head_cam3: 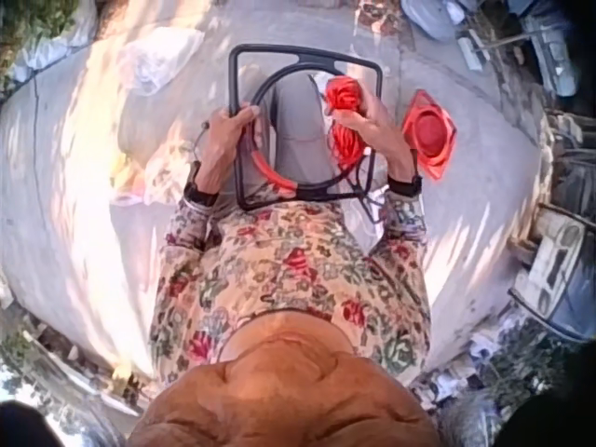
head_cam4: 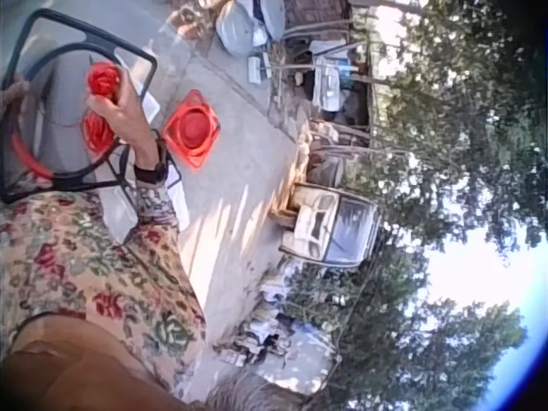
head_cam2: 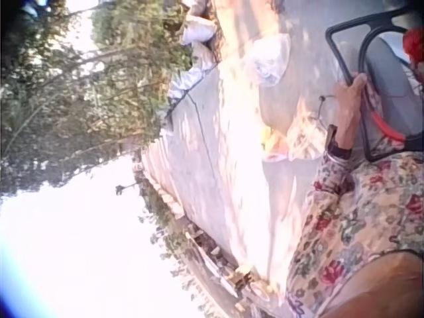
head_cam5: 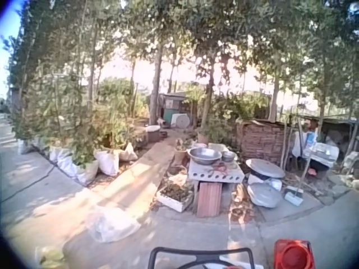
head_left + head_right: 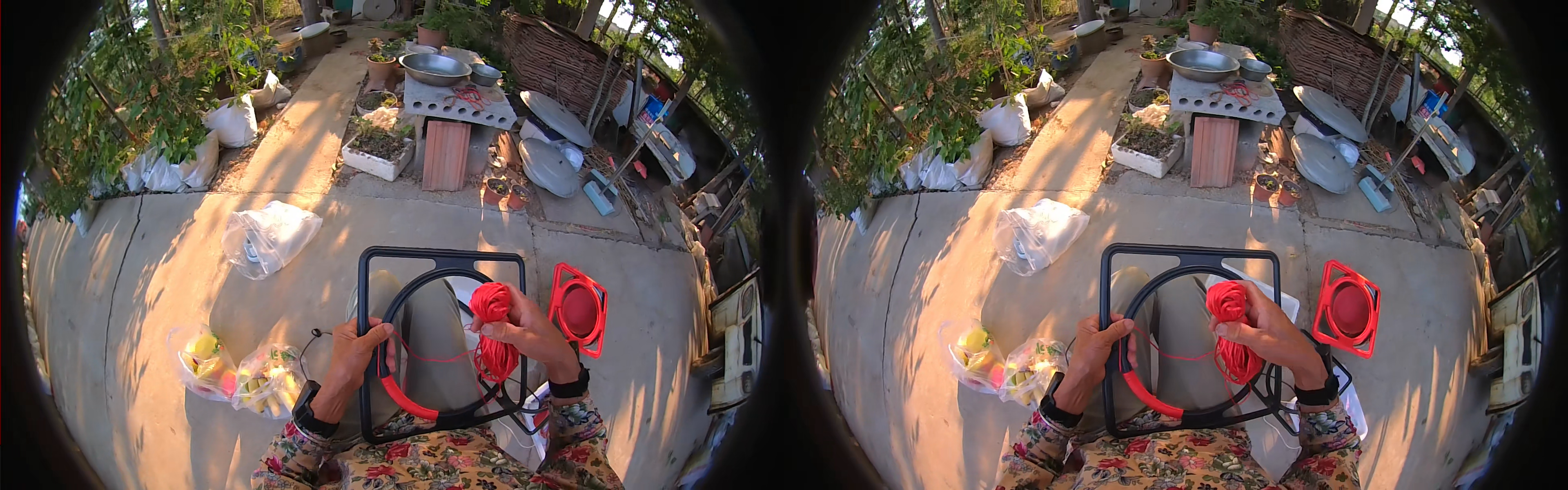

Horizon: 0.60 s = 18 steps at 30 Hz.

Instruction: Wrapping a red decorative cord around the outer frame of a furniture component.

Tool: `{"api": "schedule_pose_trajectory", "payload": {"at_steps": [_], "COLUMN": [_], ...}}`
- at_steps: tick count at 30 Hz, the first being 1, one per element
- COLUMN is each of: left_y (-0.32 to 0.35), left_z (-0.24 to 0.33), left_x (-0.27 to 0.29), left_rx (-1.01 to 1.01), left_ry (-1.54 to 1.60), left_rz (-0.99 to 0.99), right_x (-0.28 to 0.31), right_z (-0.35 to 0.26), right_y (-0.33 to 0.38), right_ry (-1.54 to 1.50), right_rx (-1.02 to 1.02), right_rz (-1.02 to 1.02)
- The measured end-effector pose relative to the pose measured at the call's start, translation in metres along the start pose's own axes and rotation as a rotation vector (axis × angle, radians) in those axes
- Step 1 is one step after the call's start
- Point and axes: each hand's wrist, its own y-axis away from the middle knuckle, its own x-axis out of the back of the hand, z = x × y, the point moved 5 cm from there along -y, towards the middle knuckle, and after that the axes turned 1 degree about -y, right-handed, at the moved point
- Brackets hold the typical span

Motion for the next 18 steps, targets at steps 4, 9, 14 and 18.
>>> {"api": "schedule_pose_trajectory", "payload": {"at_steps": [4, 9, 14, 18], "left_y": [0.015, 0.020, 0.027, 0.020], "left_z": [0.014, 0.018, 0.015, 0.005], "left_x": [-0.011, -0.021, -0.019, -0.009], "left_rx": [-0.071, -0.110, -0.116, -0.184], "left_ry": [-0.040, -0.114, -0.102, -0.024], "left_rz": [-0.007, -0.001, 0.035, 0.001], "right_x": [-0.027, -0.070, -0.108, -0.101], "right_z": [-0.037, -0.026, -0.002, 0.008], "right_y": [-0.034, -0.073, -0.099, -0.103], "right_ry": [0.567, 1.319, 1.519, 1.319], "right_rx": [0.086, 0.587, 0.577, 0.326], "right_rz": [-0.020, -0.023, -0.100, -0.214]}}
